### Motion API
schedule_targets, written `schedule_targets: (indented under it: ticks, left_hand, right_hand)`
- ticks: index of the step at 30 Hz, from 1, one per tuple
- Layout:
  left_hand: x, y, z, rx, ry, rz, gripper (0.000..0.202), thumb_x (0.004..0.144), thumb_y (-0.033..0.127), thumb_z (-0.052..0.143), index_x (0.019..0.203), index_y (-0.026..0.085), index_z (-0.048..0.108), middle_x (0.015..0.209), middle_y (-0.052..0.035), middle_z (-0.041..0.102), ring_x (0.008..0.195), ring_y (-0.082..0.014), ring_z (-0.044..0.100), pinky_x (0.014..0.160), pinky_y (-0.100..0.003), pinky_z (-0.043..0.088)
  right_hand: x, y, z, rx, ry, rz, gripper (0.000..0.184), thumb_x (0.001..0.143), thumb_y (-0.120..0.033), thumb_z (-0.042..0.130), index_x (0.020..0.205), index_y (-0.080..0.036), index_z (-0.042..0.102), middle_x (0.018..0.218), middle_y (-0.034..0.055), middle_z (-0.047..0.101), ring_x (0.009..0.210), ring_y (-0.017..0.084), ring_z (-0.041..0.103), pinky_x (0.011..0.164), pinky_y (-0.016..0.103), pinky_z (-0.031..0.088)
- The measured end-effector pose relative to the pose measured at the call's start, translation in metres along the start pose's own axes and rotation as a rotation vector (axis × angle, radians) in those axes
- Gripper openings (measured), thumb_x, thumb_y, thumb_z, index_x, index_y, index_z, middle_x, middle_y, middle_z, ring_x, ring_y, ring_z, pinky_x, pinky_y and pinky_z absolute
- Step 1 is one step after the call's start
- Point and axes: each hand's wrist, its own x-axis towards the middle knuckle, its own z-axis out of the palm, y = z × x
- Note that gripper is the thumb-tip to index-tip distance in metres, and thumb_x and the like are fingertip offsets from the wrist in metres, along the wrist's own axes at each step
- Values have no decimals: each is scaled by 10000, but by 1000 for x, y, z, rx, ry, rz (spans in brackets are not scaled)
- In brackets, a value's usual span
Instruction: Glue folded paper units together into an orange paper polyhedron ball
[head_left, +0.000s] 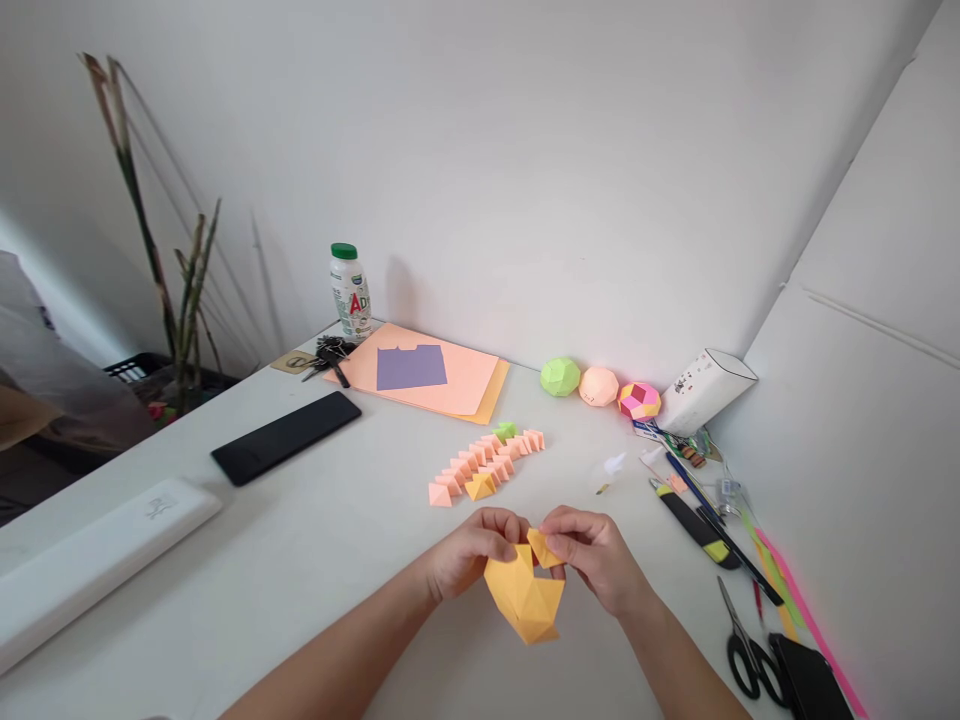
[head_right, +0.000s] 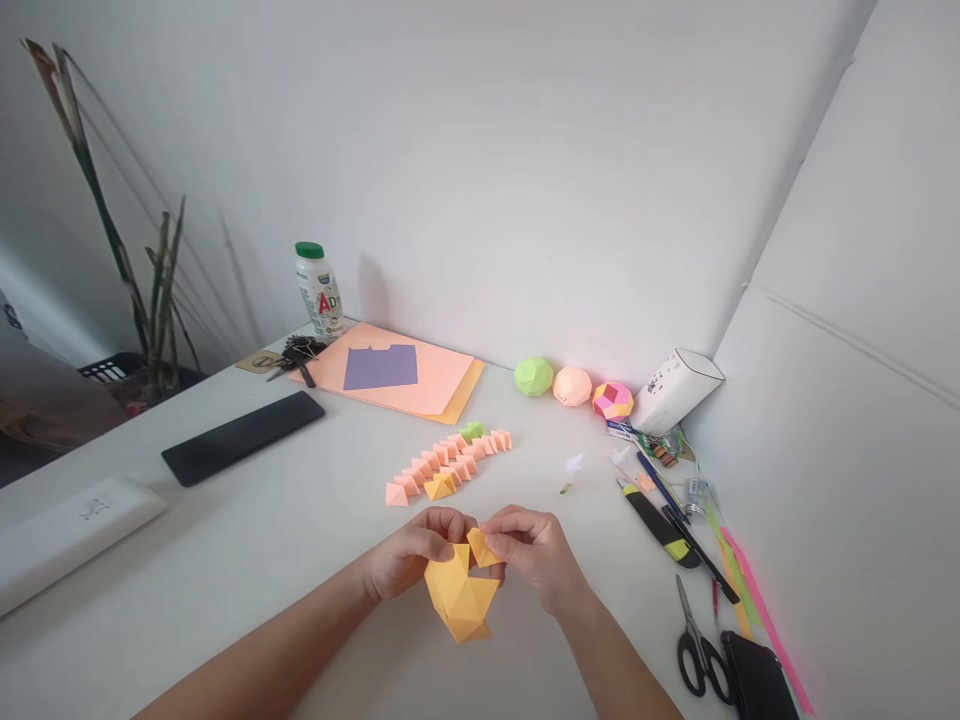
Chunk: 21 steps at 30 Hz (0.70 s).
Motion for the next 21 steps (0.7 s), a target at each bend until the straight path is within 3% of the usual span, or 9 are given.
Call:
schedule_targets:
  ticks: [21]
  left_hand:
    - [-1, 2, 1, 25, 25, -51, 117, 547, 131, 571, 514, 153, 461, 642, -13, 513, 607, -155, 486, 577, -291, 359]
  right_hand:
    - [-4, -8, 5, -42, 32, 48, 139, 721, -306, 690, 753, -172, 713, 730, 6, 571, 513, 112, 534, 470, 262, 445]
